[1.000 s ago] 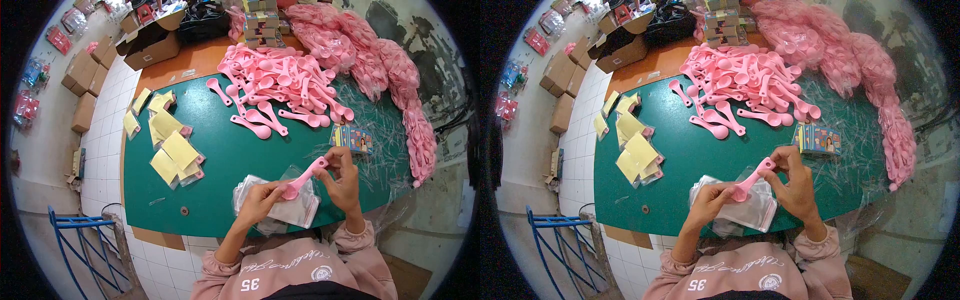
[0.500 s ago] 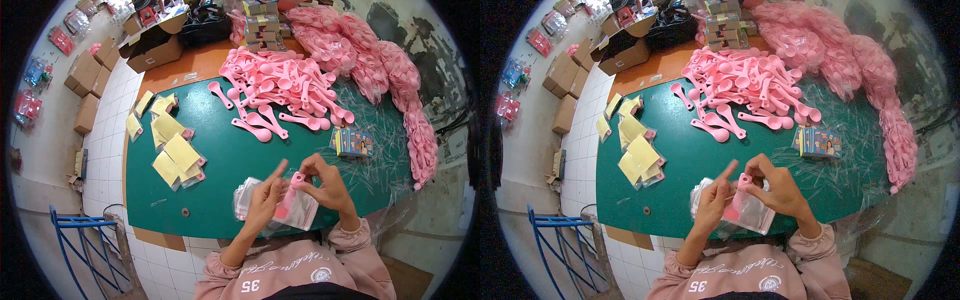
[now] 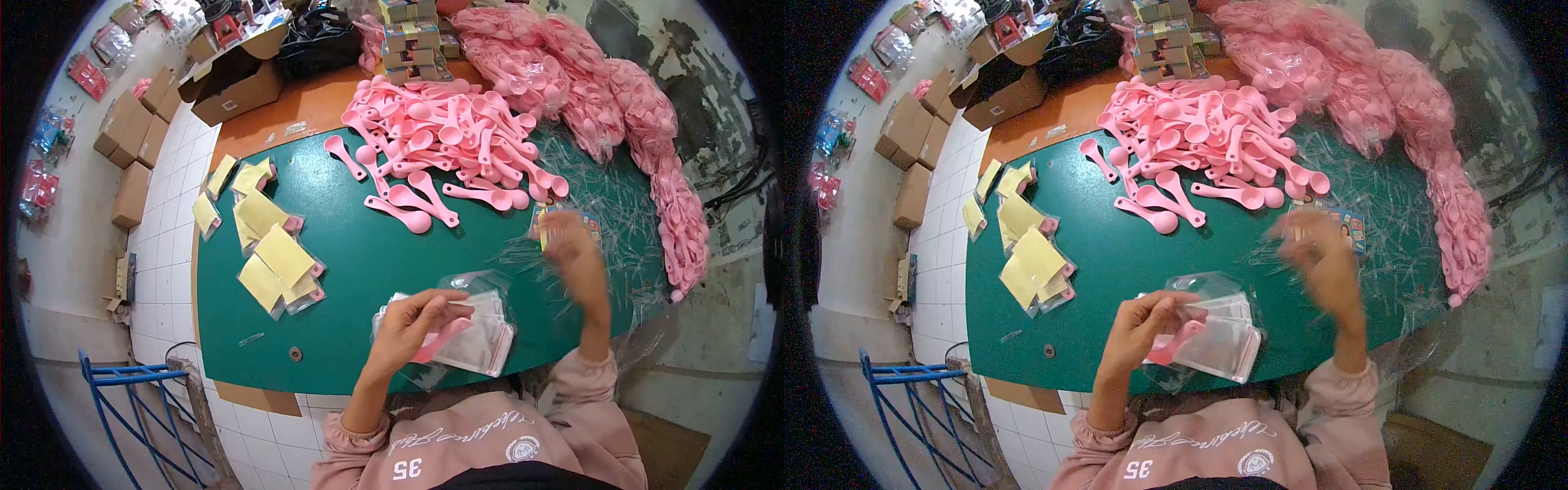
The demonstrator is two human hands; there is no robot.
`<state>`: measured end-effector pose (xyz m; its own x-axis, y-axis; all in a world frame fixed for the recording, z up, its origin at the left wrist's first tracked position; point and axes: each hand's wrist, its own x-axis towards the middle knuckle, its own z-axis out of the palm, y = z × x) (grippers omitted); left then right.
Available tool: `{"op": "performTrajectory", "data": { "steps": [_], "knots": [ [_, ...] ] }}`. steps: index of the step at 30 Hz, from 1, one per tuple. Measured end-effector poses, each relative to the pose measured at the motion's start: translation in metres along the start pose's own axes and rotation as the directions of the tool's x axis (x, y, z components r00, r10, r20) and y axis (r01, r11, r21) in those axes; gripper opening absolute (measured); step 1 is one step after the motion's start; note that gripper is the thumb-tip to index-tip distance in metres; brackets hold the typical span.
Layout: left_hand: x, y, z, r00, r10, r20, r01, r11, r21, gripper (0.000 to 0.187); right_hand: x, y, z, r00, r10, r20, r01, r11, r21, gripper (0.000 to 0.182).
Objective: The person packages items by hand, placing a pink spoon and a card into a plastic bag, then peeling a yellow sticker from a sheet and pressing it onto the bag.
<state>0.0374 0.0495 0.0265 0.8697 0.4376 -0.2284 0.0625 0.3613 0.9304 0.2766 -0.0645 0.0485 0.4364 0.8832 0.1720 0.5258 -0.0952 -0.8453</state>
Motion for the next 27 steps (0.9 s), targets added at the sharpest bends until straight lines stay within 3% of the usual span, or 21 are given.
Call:
{"op": "performTrajectory", "data": {
  "steps": [1, 2, 3, 4, 6, 10, 13, 15, 16, 18, 19, 21, 22, 24, 25, 27],
  "knots": [
    [-0.001, 0.001, -0.003, 1.0, 0.002, -0.025, -0.002, 1.0, -0.028, 0.031, 0.003, 0.02, -0.018, 0.934, 0.208, -0.289, -0.241, 0.967, -0.083, 0.034],
    [0.0, 0.002, -0.005, 0.999, 0.007, -0.048, -0.009, 0.998, -0.055, 0.031, -0.002, 0.061, -0.036, 0.902, 0.111, -0.417, -0.312, 0.835, -0.453, 0.032],
    [-0.001, 0.004, -0.006, 0.999, 0.012, -0.046, -0.014, 0.998, -0.056, 0.031, -0.006, 0.094, -0.052, 0.87, -0.032, -0.492, -0.393, 0.558, -0.731, 0.032],
    [-0.001, 0.006, -0.006, 0.998, -0.004, -0.063, -0.001, 0.997, -0.078, 0.031, -0.009, 0.1, -0.062, 0.871, -0.038, -0.49, -0.389, 0.557, -0.734, 0.032],
    [0.0, 0.006, -0.006, 0.996, -0.021, -0.084, 0.012, 0.994, -0.104, 0.031, -0.013, 0.099, -0.068, 0.852, 0.263, -0.453, -0.486, 0.718, -0.497, 0.033],
    [0.003, 0.005, -0.004, 0.999, -0.028, -0.039, 0.025, 0.996, -0.084, 0.03, -0.01, 0.069, -0.058, 0.79, 0.238, -0.565, -0.504, 0.778, -0.376, 0.026],
    [0.004, 0.003, -0.004, 0.999, -0.04, -0.012, 0.039, 0.994, -0.1, 0.029, -0.007, 0.048, -0.056, 0.77, 0.185, -0.611, -0.558, 0.66, -0.503, 0.019],
    [0.003, 0.002, -0.003, 0.999, -0.044, -0.001, 0.044, 0.993, -0.108, 0.029, -0.009, 0.039, -0.058, 0.827, 0.153, -0.541, -0.535, 0.509, -0.674, 0.011],
    [0.003, 0.002, -0.002, 0.999, -0.034, 0.007, 0.034, 0.995, -0.089, 0.029, -0.008, 0.024, -0.056, 0.83, 0.148, -0.537, -0.529, 0.513, -0.676, 0.011],
    [0.002, 0.002, 0.0, 1.0, -0.03, 0.009, 0.031, 0.997, -0.072, 0.029, -0.012, -0.016, -0.043, 0.85, 0.161, -0.502, -0.397, 0.823, -0.407, 0.009],
    [0.003, 0.003, 0.001, 0.999, -0.036, 0.041, 0.039, 0.996, -0.076, 0.029, -0.013, -0.031, -0.031, 0.847, 0.165, -0.505, -0.401, 0.822, -0.404, 0.009],
    [0.006, 0.003, 0.004, 0.995, -0.045, 0.086, 0.052, 0.996, -0.078, 0.029, -0.015, -0.054, -0.01, 0.918, 0.078, -0.389, -0.117, 0.99, -0.076, 0.008],
    [0.006, 0.002, 0.005, 0.995, -0.055, 0.078, 0.061, 0.995, -0.076, 0.029, -0.017, -0.056, -0.006, 0.915, 0.08, -0.394, -0.12, 0.99, -0.077, 0.008],
    [0.005, 0.002, 0.004, 0.996, -0.06, 0.065, 0.064, 0.995, -0.074, 0.028, -0.017, -0.057, 0.003, 0.984, -0.036, -0.175, 0.035, 0.999, -0.012, 0.009],
    [0.005, 0.001, 0.003, 0.996, -0.063, 0.057, 0.067, 0.996, -0.058, 0.028, -0.016, -0.06, 0.004, 0.984, -0.042, -0.173, 0.04, 0.999, -0.012, 0.009],
    [0.004, -0.002, 0.002, 0.997, -0.063, 0.045, 0.065, 0.997, -0.047, 0.028, -0.014, -0.068, 0.003, 0.986, -0.168, 0.0, 0.164, 0.966, -0.202, 0.01]
  ]
}}
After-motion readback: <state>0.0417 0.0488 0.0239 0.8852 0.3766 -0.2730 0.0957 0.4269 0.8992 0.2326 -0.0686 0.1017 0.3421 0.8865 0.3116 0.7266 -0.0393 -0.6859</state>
